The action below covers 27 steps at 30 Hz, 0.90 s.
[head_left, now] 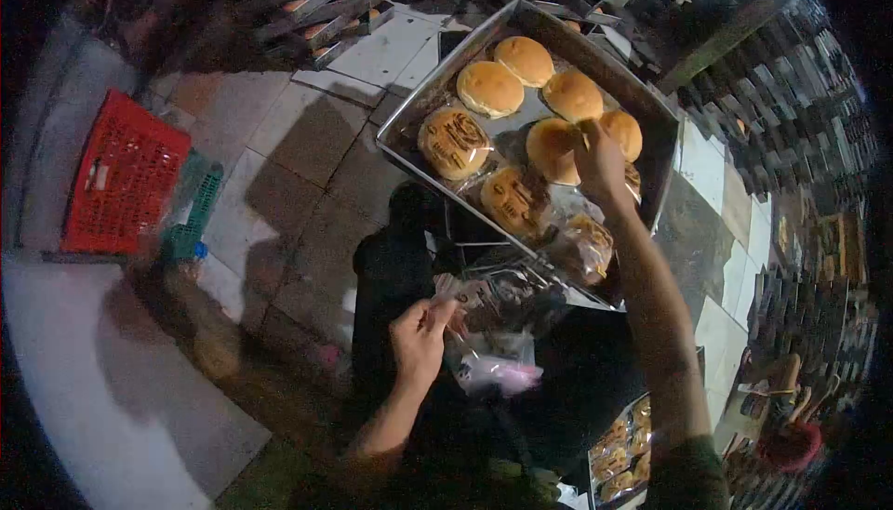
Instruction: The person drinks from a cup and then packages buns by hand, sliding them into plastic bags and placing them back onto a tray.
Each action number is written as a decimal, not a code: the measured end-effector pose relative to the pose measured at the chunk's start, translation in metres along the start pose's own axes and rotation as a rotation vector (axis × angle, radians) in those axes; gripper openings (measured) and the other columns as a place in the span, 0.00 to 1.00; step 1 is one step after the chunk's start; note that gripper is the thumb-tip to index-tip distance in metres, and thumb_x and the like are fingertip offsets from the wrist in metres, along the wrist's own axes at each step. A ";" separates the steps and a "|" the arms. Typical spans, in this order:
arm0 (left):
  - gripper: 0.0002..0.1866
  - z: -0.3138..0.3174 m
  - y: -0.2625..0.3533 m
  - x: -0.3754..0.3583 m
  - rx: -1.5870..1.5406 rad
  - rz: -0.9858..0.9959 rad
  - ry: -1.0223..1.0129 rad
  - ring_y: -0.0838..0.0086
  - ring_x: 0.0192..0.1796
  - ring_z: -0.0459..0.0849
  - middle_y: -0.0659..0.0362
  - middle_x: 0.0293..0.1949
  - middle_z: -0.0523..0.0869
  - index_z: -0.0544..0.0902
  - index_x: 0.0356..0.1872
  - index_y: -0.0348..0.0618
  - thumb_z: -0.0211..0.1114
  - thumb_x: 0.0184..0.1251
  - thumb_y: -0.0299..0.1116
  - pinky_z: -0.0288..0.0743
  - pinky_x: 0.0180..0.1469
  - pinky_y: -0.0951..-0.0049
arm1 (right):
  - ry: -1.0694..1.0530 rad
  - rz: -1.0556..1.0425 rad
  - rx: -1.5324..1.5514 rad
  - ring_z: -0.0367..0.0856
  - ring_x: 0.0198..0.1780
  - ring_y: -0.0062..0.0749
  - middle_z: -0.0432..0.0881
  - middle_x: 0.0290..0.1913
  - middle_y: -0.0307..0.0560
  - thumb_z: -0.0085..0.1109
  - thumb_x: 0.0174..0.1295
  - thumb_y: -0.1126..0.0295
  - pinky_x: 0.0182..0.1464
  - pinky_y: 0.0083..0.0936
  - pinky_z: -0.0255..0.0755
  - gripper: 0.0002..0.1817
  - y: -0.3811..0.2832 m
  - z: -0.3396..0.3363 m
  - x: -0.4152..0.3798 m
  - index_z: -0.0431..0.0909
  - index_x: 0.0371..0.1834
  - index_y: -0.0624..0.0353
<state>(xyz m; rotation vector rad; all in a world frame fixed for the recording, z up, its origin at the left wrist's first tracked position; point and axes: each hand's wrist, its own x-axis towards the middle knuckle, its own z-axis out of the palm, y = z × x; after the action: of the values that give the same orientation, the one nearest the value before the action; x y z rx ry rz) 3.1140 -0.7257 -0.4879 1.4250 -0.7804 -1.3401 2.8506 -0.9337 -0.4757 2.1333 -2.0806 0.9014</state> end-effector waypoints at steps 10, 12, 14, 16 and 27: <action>0.03 -0.008 -0.015 0.008 -0.719 -0.145 0.065 0.70 0.30 0.79 0.52 0.30 0.81 0.76 0.28 0.34 0.62 0.56 0.22 0.73 0.30 0.72 | -0.240 -0.255 -0.084 0.79 0.36 0.54 0.76 0.43 0.63 0.52 0.57 0.51 0.35 0.38 0.74 0.27 -0.024 -0.004 0.010 0.67 0.51 0.64; 0.03 -0.008 -0.012 0.008 -0.710 -0.069 0.002 0.72 0.29 0.79 0.52 0.28 0.81 0.77 0.27 0.34 0.62 0.56 0.23 0.72 0.29 0.73 | -0.485 0.587 1.152 0.79 0.42 0.45 0.75 0.46 0.59 0.49 0.60 0.52 0.42 0.36 0.75 0.27 -0.023 -0.040 0.004 0.66 0.53 0.64; 0.03 -0.008 -0.007 0.008 -0.601 -0.011 0.009 0.73 0.28 0.79 0.53 0.27 0.81 0.77 0.27 0.34 0.62 0.56 0.23 0.72 0.29 0.74 | -0.588 0.684 1.629 0.77 0.47 0.37 0.75 0.48 0.53 0.49 0.61 0.57 0.48 0.34 0.74 0.24 -0.032 -0.079 -0.011 0.66 0.53 0.64; 0.03 -0.012 -0.009 0.008 -0.430 0.086 -0.081 0.78 0.25 0.78 0.56 0.25 0.82 0.78 0.28 0.35 0.62 0.57 0.25 0.72 0.28 0.77 | -0.676 0.608 1.482 0.76 0.48 0.36 0.75 0.48 0.50 0.51 0.60 0.58 0.49 0.31 0.73 0.25 -0.040 -0.120 -0.037 0.65 0.55 0.64; 0.22 -0.055 0.052 -0.029 0.160 0.394 0.336 0.78 0.45 0.75 0.59 0.48 0.74 0.68 0.53 0.41 0.60 0.60 0.38 0.72 0.42 0.77 | -0.563 0.634 1.110 0.76 0.45 0.27 0.77 0.44 0.48 0.67 0.48 0.64 0.48 0.23 0.71 0.31 -0.091 -0.173 -0.180 0.67 0.52 0.68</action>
<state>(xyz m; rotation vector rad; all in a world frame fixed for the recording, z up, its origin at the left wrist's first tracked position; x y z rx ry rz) 3.1712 -0.7016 -0.4347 1.4764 -0.8979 -0.7293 2.8799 -0.6901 -0.3729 2.2702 -3.1261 2.1488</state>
